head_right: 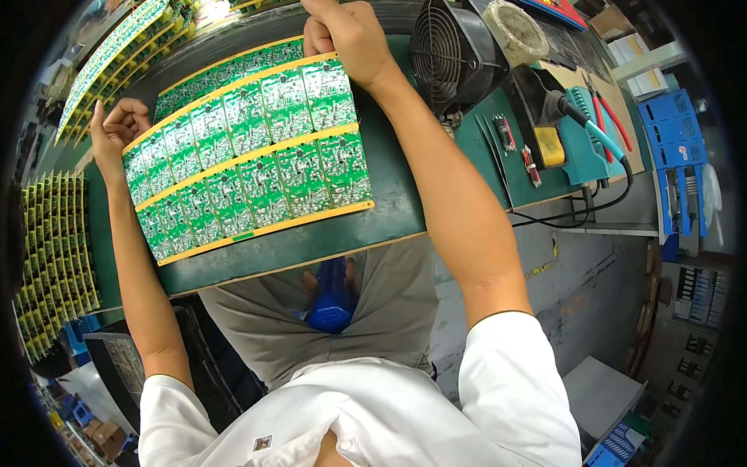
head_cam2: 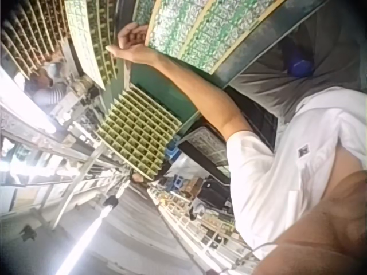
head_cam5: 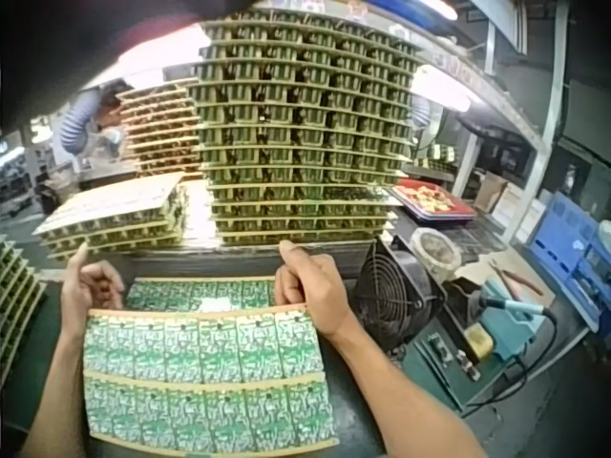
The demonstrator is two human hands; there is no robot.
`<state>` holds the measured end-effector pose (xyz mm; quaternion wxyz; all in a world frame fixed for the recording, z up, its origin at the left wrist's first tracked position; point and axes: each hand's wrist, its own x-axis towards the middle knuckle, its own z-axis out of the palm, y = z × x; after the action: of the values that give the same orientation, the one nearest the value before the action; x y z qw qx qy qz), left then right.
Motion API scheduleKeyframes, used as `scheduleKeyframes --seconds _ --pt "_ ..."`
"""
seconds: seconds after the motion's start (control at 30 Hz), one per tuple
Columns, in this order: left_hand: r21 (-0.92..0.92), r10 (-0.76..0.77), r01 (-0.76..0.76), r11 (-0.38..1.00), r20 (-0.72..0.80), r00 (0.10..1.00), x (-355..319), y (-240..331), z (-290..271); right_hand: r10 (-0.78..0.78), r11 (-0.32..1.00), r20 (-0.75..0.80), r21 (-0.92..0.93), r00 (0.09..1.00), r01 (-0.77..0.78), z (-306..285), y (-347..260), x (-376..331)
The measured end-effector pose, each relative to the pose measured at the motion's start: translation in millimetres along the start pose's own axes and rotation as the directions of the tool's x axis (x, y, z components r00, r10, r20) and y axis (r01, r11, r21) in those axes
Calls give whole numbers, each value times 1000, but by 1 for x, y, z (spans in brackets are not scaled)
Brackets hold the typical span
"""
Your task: Inspecting, organizing, and soldering printed circuit boards at a workstation.
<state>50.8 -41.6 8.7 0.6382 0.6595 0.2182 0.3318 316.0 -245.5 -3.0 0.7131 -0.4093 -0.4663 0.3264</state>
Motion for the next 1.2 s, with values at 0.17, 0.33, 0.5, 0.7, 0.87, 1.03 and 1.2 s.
scheduleKeyframes --seconds 0.17,0.33,0.5,0.7,0.87,1.03,1.2 --pt "6 5 -6 1000 29 1000 1 0 0 -18 999 40 48 999 16 -2 6 2" --pt "-28 16 -15 1000 46 999 1 -1 -7 3 999 30 41 1000 -4 3 -1 1" --pt "-58 50 -51 997 -9 999 -2 5 4 -100 986 80 -124 992 110 -11 4 0" --pt "-76 78 -75 994 34 996 -3 5 -2 -101 994 87 -38 991 104 -7 5 2" --pt "-86 113 -105 991 88 990 -4 5 -3 -99 995 88 39 991 96 -3 5 4" --pt "-108 118 -114 988 29 993 -4 6 -2 -94 991 91 105 991 84 -2 6 5" --pt "-87 112 -110 990 23 993 -2 6 -5 -50 986 87 164 995 36 -2 6 4"
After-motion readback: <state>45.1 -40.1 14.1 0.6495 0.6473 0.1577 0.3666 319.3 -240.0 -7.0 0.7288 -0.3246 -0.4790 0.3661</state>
